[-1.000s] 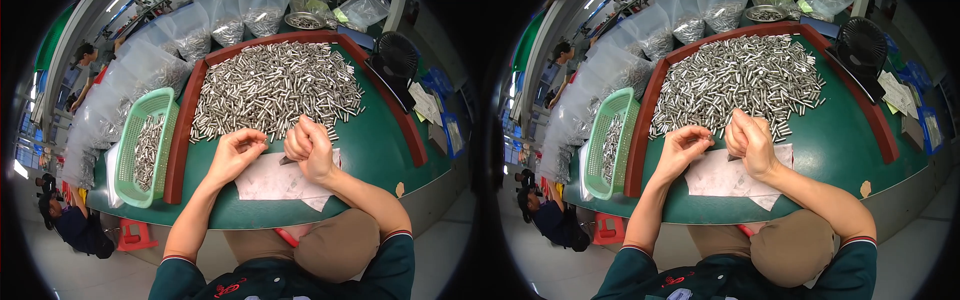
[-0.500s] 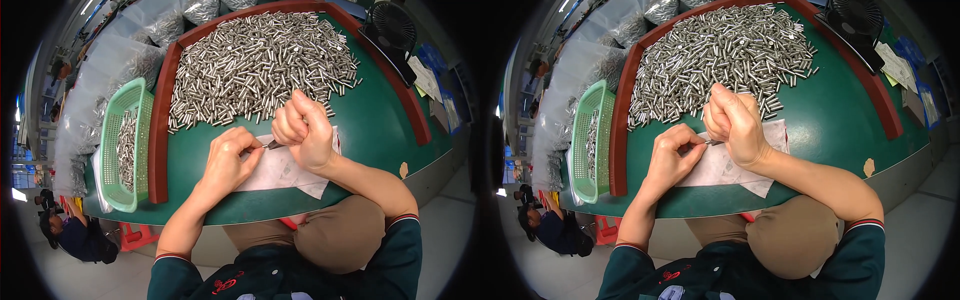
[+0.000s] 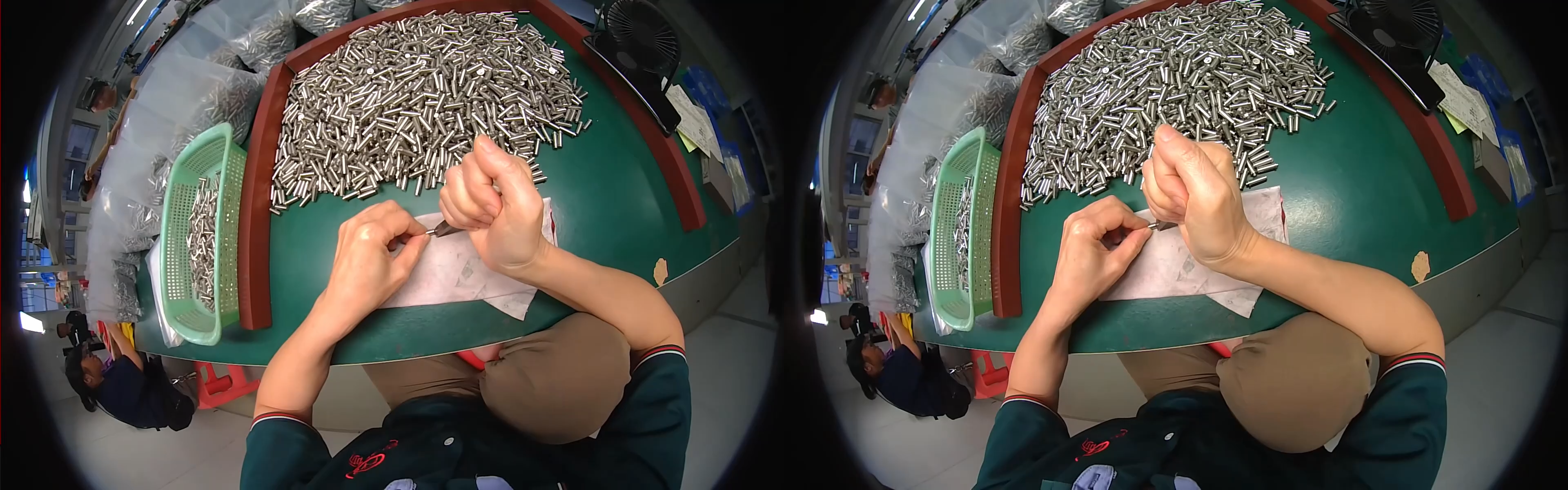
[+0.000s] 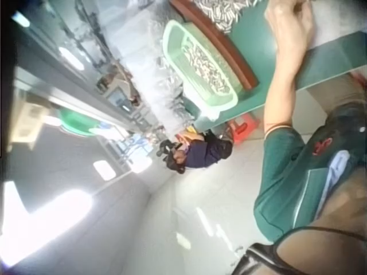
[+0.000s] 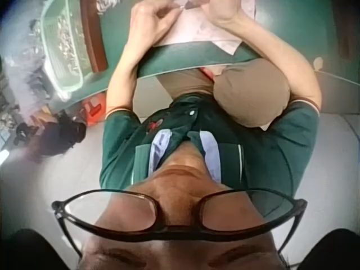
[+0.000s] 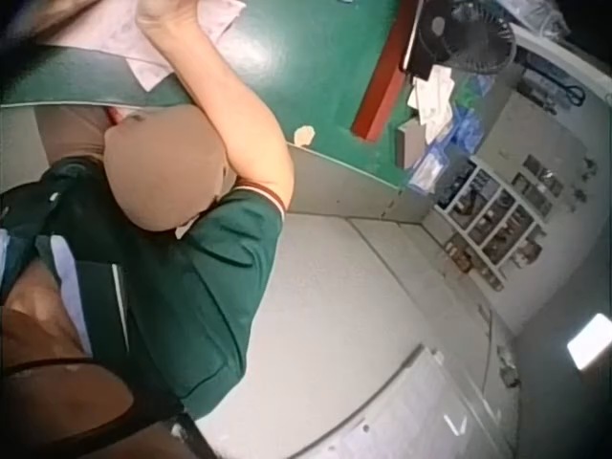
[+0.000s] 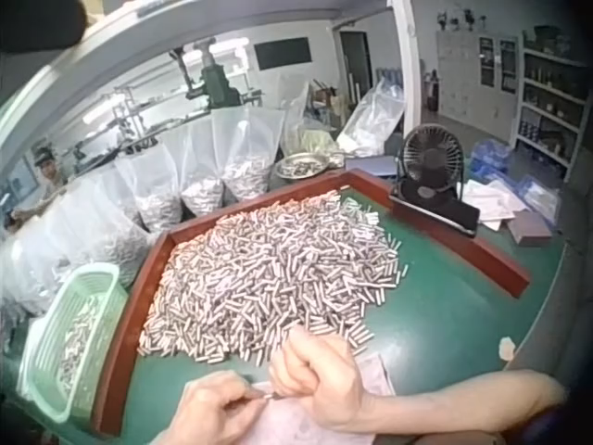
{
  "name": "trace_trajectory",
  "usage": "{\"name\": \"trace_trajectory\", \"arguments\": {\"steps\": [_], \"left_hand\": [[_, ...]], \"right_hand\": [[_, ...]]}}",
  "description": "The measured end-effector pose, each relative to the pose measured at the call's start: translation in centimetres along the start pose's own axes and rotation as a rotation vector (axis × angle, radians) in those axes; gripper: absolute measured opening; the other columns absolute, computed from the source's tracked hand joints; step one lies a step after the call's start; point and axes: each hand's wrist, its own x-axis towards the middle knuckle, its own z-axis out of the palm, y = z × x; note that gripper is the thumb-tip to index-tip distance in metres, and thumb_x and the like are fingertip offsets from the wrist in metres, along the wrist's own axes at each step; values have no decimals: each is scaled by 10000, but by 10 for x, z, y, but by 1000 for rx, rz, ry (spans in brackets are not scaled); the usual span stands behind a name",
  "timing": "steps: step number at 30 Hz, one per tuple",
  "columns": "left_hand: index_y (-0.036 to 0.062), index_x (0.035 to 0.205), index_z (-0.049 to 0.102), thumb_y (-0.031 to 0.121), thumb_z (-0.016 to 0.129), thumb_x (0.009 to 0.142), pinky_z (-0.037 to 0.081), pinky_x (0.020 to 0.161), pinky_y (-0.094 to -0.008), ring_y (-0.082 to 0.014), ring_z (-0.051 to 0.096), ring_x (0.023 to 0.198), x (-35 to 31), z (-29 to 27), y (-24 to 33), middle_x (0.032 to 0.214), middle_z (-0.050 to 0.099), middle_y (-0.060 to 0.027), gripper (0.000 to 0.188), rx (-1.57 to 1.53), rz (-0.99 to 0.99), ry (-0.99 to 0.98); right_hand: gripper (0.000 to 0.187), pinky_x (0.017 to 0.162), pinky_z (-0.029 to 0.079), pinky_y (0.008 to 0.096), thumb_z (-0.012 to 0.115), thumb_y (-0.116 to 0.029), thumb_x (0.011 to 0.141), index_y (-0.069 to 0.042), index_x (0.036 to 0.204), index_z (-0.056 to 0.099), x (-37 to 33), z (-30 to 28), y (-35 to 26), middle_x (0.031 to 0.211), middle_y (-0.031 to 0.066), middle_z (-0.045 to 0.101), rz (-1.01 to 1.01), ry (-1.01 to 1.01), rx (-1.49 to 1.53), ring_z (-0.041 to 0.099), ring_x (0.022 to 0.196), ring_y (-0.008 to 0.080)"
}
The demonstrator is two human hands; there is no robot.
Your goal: The person is inspecting and sorting small metal hardware components at a workstation in a manufacturing facility.
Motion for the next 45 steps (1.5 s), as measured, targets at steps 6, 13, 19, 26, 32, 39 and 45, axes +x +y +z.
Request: {"name": "trace_trajectory", "arguments": {"steps": [6,13,19,26,32,39,45], "left_hand": [[-8,661,577,7,622,654,413,486,-296,-193,509,509,-1,1,1,606,524,-82,49,-14,-25,-1],[-14,656,572,1,617,656,407,480,-305,-205,506,499,1,0,4,605,523,-91,47,-10,-39,-11],[-18,652,576,8,614,656,408,482,-311,-213,509,499,2,-1,4,595,521,-96,46,-6,-52,-33],[-24,658,577,17,621,658,414,488,-306,-209,520,509,2,-3,7,602,532,-103,59,-10,-52,-38],[4,816,576,33,600,763,411,554,-204,-75,486,608,2,-14,0,731,552,-21,65,-588,-303,-98],[-22,967,549,87,508,842,435,585,-181,-66,501,647,6,-20,-15,800,582,-58,170,-1287,-540,-201],[-51,999,537,79,492,841,447,591,-173,-64,501,639,8,-22,-16,806,590,-77,209,-1334,-582,-212]], "right_hand": [[468,378,158,248,285,-258,908,-127,461,243,-1,3,1,403,-14,236,-10,6,-12,160,368,87],[466,400,189,238,342,-245,899,-98,464,266,-5,5,5,427,-14,274,-53,-30,-95,214,402,74],[448,423,224,235,379,-226,887,-65,477,298,-8,6,8,457,-19,304,-99,-50,-183,257,443,64],[447,403,203,242,369,-226,890,-83,475,280,-8,6,6,435,-15,278,-72,-28,-162,226,408,75],[452,401,189,250,326,-237,903,-107,477,252,-6,2,5,415,-3,257,-28,-32,-121,194,382,89],[456,399,186,252,315,-233,902,-111,468,246,-6,2,4,411,-5,255,-6,-46,-124,193,383,91],[450,405,200,234,355,-235,896,-85,484,254,-4,-2,4,440,-5,296,-5,-75,-108,228,414,72]]}}
